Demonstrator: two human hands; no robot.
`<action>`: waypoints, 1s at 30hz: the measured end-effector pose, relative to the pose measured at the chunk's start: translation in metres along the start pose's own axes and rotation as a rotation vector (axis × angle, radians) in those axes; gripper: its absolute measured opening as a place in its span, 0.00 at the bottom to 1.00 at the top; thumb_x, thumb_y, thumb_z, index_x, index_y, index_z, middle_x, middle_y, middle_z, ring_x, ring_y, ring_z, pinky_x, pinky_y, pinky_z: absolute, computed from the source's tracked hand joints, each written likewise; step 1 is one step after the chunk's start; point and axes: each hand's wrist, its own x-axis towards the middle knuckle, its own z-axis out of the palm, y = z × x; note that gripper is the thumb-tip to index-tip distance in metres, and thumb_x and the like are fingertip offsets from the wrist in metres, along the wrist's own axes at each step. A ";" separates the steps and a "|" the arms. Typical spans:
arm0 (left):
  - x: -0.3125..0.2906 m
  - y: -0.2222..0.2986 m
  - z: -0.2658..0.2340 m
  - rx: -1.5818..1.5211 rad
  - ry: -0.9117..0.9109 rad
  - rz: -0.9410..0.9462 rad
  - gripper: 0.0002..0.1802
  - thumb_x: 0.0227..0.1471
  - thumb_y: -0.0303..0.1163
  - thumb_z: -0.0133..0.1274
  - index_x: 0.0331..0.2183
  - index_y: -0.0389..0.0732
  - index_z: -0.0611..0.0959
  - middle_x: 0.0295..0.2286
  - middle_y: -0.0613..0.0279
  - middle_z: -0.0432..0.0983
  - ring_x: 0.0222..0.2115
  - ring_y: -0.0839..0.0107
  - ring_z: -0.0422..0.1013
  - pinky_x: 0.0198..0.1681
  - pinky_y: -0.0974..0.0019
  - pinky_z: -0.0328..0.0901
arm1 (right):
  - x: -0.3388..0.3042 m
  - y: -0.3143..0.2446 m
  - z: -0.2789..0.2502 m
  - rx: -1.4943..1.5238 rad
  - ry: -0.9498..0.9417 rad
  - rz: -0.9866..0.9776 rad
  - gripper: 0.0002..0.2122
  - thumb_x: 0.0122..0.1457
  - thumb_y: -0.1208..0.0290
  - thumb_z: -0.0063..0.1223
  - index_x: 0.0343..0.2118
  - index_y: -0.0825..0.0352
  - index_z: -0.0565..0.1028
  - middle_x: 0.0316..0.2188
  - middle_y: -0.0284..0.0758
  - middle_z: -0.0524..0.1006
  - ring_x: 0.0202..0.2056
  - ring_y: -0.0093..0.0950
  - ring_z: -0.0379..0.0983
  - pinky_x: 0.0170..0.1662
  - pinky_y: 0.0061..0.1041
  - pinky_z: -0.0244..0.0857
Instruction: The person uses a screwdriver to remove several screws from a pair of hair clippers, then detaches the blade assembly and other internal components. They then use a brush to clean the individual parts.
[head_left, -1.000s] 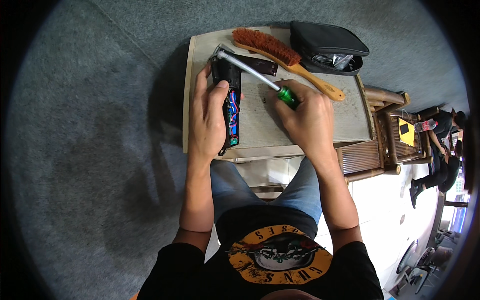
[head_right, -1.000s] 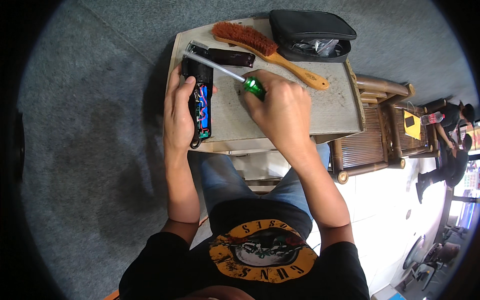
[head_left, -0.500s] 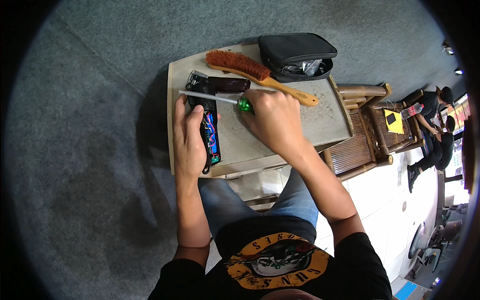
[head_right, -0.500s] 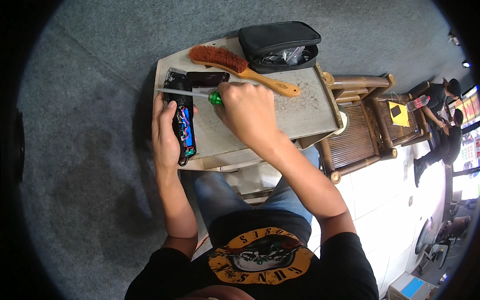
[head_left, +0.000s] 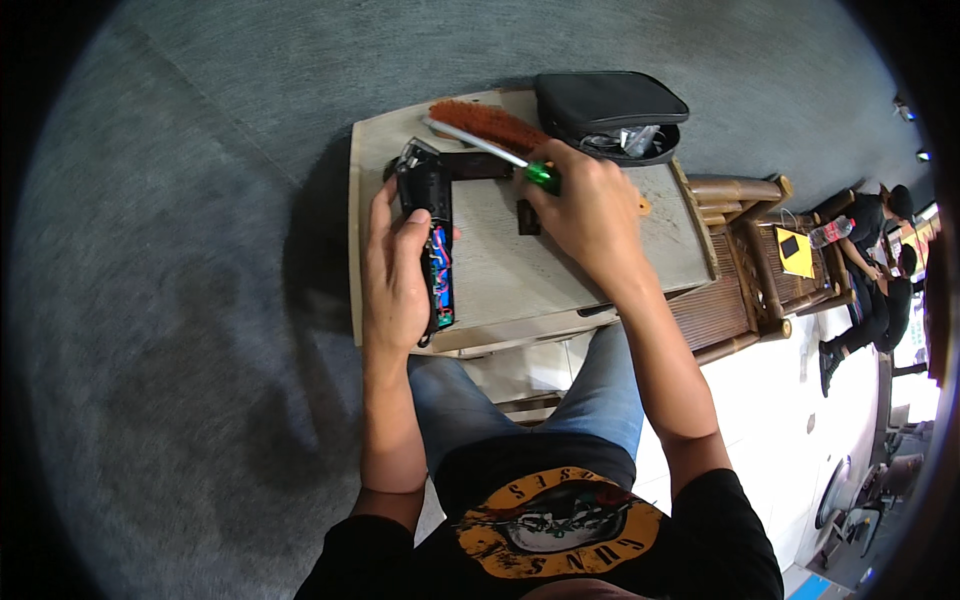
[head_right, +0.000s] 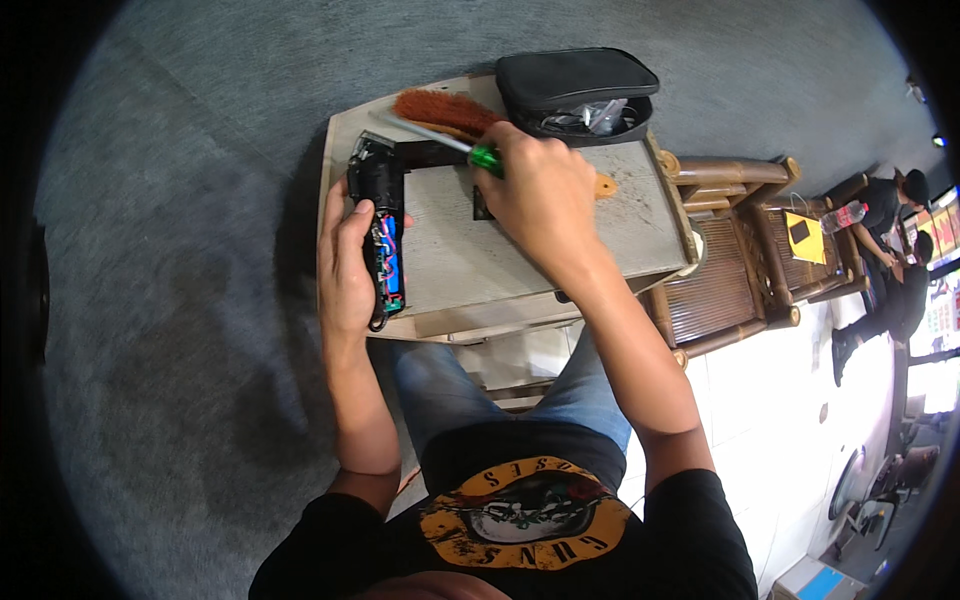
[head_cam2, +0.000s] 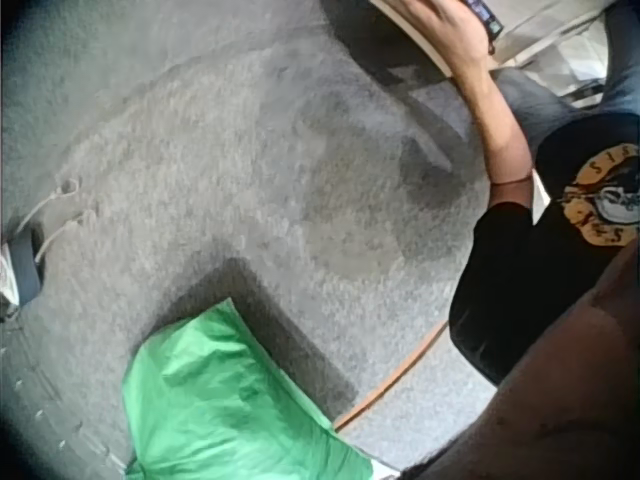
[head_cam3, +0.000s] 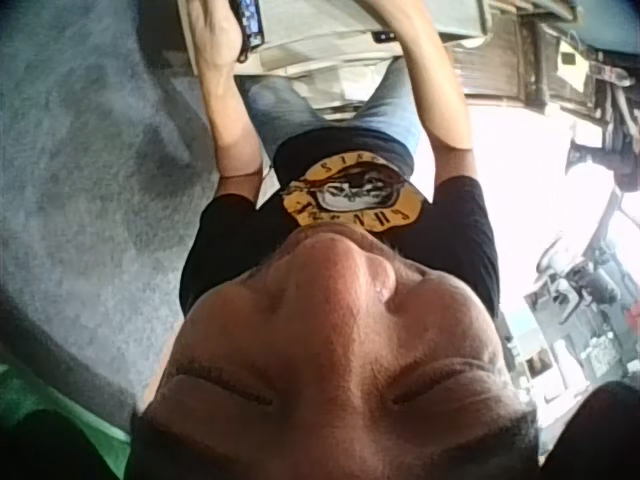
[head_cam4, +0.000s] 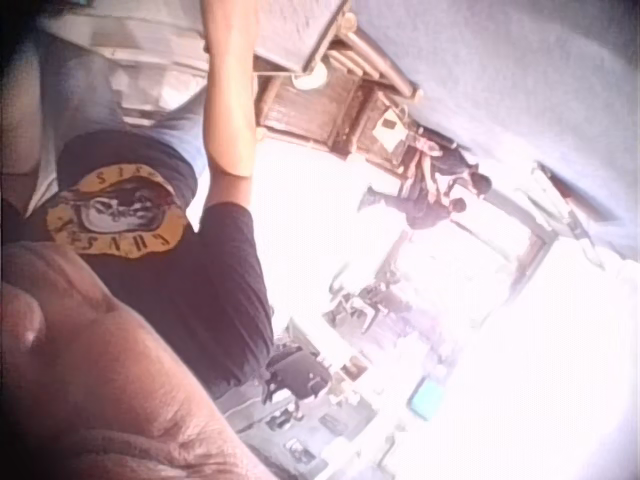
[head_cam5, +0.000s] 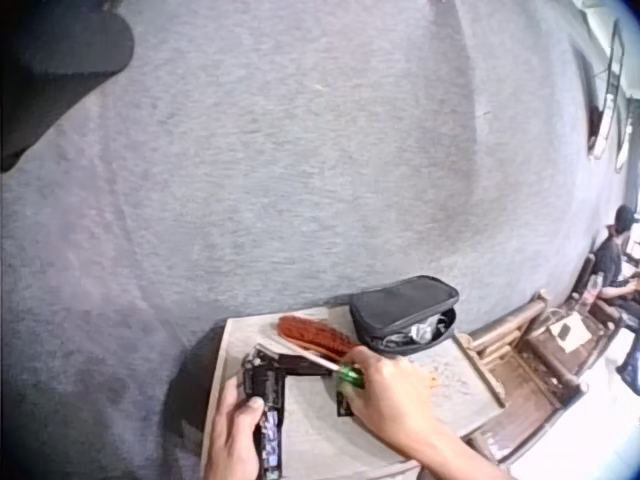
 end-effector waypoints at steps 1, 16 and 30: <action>-0.002 0.007 -0.002 0.001 -0.001 -0.009 0.31 0.71 0.41 0.46 0.66 0.33 0.67 0.33 0.57 0.82 0.32 0.78 0.77 0.36 0.72 0.71 | -0.002 -0.008 -0.005 0.053 0.020 0.028 0.09 0.58 0.66 0.68 0.35 0.66 0.85 0.24 0.46 0.83 0.30 0.46 0.84 0.35 0.42 0.75; -0.009 0.004 -0.015 0.044 -0.173 -0.001 0.30 0.66 0.31 0.48 0.65 0.26 0.70 0.57 0.52 0.74 0.53 0.74 0.72 0.59 0.69 0.65 | -0.043 -0.014 0.000 0.462 -0.093 -0.211 0.30 0.50 0.73 0.73 0.59 0.62 0.78 0.22 0.39 0.80 0.27 0.41 0.82 0.31 0.37 0.73; -0.007 0.009 -0.004 0.087 -0.197 0.005 0.33 0.65 0.36 0.48 0.66 0.27 0.70 0.53 0.51 0.77 0.52 0.70 0.74 0.57 0.69 0.67 | -0.048 -0.016 -0.007 0.299 -0.063 -0.264 0.32 0.48 0.66 0.75 0.57 0.66 0.74 0.27 0.37 0.82 0.26 0.37 0.82 0.28 0.34 0.73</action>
